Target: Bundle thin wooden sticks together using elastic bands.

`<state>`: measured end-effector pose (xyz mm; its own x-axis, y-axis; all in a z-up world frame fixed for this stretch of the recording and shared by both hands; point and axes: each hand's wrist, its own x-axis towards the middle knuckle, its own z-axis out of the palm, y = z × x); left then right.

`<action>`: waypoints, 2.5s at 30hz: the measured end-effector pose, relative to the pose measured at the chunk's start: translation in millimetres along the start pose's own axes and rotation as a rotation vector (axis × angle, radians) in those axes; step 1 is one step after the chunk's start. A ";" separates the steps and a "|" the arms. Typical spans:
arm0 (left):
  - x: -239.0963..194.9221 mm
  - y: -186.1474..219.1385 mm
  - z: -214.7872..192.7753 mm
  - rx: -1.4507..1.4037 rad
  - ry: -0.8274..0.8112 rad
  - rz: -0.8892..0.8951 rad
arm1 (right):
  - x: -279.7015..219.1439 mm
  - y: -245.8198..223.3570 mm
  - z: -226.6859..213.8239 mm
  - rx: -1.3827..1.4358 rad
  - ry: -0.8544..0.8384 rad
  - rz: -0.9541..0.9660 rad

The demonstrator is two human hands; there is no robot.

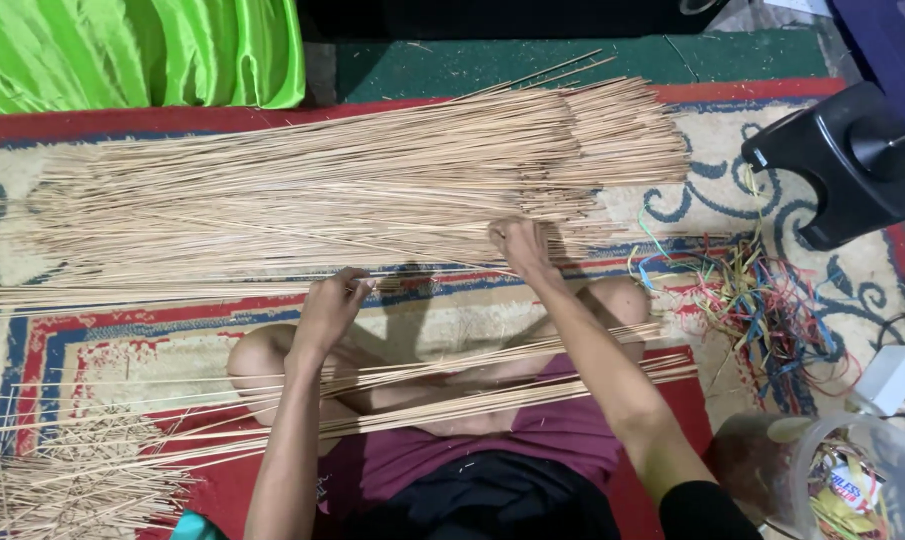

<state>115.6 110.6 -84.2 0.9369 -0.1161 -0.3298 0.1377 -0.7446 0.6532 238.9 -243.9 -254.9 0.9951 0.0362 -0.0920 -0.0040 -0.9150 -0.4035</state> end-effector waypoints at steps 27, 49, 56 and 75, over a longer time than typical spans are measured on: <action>-28.2 96.7 94.0 -1.479 0.208 0.150 | -187.7 -27.0 -164.2 1.469 0.536 0.002; -83.3 77.4 72.5 -1.349 0.594 0.366 | -226.1 -68.9 -146.6 1.576 0.436 0.024; -105.3 125.2 85.8 -1.198 0.458 0.451 | -229.6 -97.7 -141.5 1.574 0.354 -0.172; -147.0 159.1 51.9 -1.124 0.552 0.726 | -281.4 -158.6 -200.1 1.832 0.229 -0.270</action>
<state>-16.9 -24.9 32.9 0.8748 0.2207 0.4313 -0.4815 0.2975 0.8244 -20.7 -189.3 17.2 0.9785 -0.1023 0.1789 0.2031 0.6270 -0.7521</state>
